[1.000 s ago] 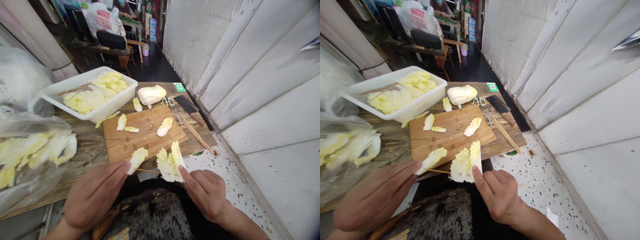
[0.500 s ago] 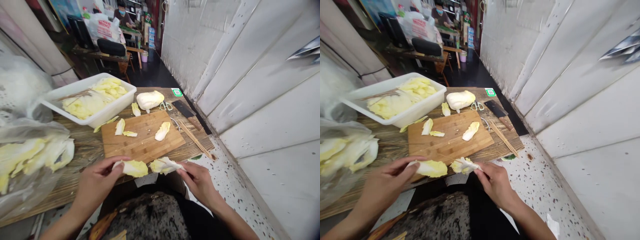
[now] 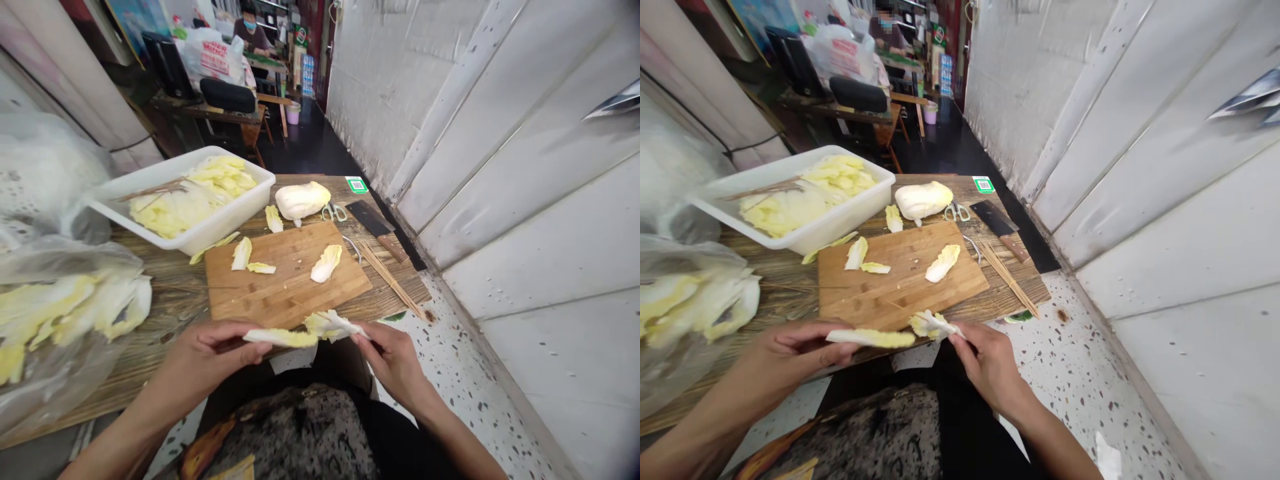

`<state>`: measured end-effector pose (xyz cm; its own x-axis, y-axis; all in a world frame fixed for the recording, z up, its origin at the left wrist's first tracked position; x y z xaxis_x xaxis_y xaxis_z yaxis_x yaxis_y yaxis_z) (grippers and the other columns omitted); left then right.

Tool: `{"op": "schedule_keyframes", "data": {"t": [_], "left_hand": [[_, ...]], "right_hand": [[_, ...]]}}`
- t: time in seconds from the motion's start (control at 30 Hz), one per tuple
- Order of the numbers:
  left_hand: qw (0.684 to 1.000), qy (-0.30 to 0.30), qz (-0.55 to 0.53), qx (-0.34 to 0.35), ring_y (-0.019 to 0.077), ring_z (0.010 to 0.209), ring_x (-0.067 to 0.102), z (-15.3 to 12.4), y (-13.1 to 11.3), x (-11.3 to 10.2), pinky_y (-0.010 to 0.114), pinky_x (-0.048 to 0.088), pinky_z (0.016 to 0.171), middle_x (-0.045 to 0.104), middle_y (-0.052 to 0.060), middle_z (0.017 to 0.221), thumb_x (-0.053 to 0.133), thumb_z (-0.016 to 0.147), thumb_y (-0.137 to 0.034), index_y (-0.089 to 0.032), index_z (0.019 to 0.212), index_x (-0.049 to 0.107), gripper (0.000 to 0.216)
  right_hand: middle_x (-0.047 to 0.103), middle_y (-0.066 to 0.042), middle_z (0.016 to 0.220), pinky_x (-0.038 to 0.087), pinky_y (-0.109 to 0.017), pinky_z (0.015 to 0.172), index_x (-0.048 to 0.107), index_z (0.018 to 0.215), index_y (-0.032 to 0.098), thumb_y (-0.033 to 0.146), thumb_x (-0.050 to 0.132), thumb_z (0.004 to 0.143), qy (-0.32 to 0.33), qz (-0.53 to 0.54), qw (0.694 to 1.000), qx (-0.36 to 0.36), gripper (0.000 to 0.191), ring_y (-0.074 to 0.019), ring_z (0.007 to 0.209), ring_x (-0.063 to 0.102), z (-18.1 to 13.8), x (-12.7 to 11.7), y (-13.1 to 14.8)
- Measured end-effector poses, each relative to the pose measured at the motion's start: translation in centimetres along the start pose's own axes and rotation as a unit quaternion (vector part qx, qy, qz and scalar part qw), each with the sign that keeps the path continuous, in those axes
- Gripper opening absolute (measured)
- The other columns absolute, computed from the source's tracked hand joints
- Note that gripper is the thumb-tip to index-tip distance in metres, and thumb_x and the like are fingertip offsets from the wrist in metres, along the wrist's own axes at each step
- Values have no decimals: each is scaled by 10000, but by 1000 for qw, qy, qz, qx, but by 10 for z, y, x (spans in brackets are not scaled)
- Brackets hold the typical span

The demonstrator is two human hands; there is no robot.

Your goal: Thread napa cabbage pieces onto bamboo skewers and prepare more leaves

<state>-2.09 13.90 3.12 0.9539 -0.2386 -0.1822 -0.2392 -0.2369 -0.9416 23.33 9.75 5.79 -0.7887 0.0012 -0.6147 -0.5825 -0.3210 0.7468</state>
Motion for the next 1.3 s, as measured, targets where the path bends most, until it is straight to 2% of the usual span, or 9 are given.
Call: {"op": "schedule_keyframes", "data": {"t": [0.07, 0.13, 0.2, 0.3, 0.4, 0.5, 0.73, 1.03, 1.3], "left_hand": [[996, -11, 47, 70, 224, 856, 679, -1, -12, -5, 317, 556, 764, 739, 65, 919, 767, 610, -452, -258, 704, 775, 216], [997, -15, 23, 70, 213, 916, 677, -2, -15, -7, 297, 557, 772, 724, 59, 1055, 748, 656, -452, -276, 844, 776, 259], [999, -14, -33, 18, 178, 807, 689, -3, -9, -6, 263, 558, 692, 746, 49, 983, 752, 675, -448, -276, 932, 751, 309], [995, -49, -90, -22, 160, 686, 671, -3, 0, -3, 255, 549, 656, 751, 32, 778, 820, 580, -427, -232, 802, 739, 306], [990, -93, -98, -36, 185, 695, 671, -3, 8, -1, 286, 551, 658, 758, 40, 778, 848, 495, -439, -229, 750, 748, 345], [988, -107, -100, -52, 194, 729, 671, -5, 13, 3, 277, 543, 672, 763, 41, 796, 838, 510, -501, -233, 748, 762, 367], [968, -49, -230, -86, 119, 710, 634, -8, 15, 17, 172, 505, 676, 756, 3, 759, 854, 566, -493, -242, 792, 771, 348], [966, -14, -248, -70, 90, 665, 610, -8, 9, 23, 151, 479, 641, 732, -31, 707, 841, 600, -486, -242, 742, 757, 294], [958, -58, -255, -118, 98, 646, 581, -10, 5, 22, 173, 472, 625, 729, -5, 695, 894, 470, -477, -191, 712, 749, 402]], "right_hand": [[747, -43, 953, 529, -229, 752, 711, 1075, 218, 227, 533, 952, 1, 6, 1000, -4, 217, -158, 823, 704, -1, -6, 1], [744, -33, 920, 528, -227, 745, 707, 1090, 227, 222, 542, 948, 9, 5, 1000, -1, 218, -161, 827, 703, -3, -11, 3], [731, -25, 873, 525, -230, 729, 695, 1122, 240, 221, 543, 948, 21, 2, 1000, 1, 231, -167, 828, 697, -5, -15, 6], [700, -18, 798, 518, -233, 704, 682, 1151, 249, 230, 537, 953, 46, 0, 999, 3, 246, -169, 801, 681, -9, -16, 11], [677, -17, 750, 507, -236, 683, 690, 1133, 246, 248, 528, 960, 77, 3, 997, 11, 236, -167, 766, 666, -12, -13, 13], [669, -18, 750, 492, -233, 676, 699, 1101, 242, 263, 515, 969, 103, 16, 994, 26, 228, -161, 751, 655, -11, -9, 13], [648, -6, 724, 462, -221, 679, 712, 1076, 239, 264, 524, 964, 118, 36, 992, 36, 220, -158, 756, 647, -7, -6, 10], [675, -14, 790, 415, -216, 654, 714, 984, 204, 278, 521, 964, 135, 55, 987, 62, 208, -135, 708, 603, -5, -6, 4], [586, -7, 683, 369, -214, 591, 679, 790, 136, 358, 525, 951, 144, 84, 981, 102, 315, -117, 634, 500, -2, -2, -7]]}}
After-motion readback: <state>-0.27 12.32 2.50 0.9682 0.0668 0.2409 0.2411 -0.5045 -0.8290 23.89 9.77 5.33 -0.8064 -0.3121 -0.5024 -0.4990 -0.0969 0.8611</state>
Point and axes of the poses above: each hand's wrist, its own z-axis towards the middle knuckle, its own x-axis out of the palm, y = z × x, the point moved 6 cm from there along z, towards the middle knuckle
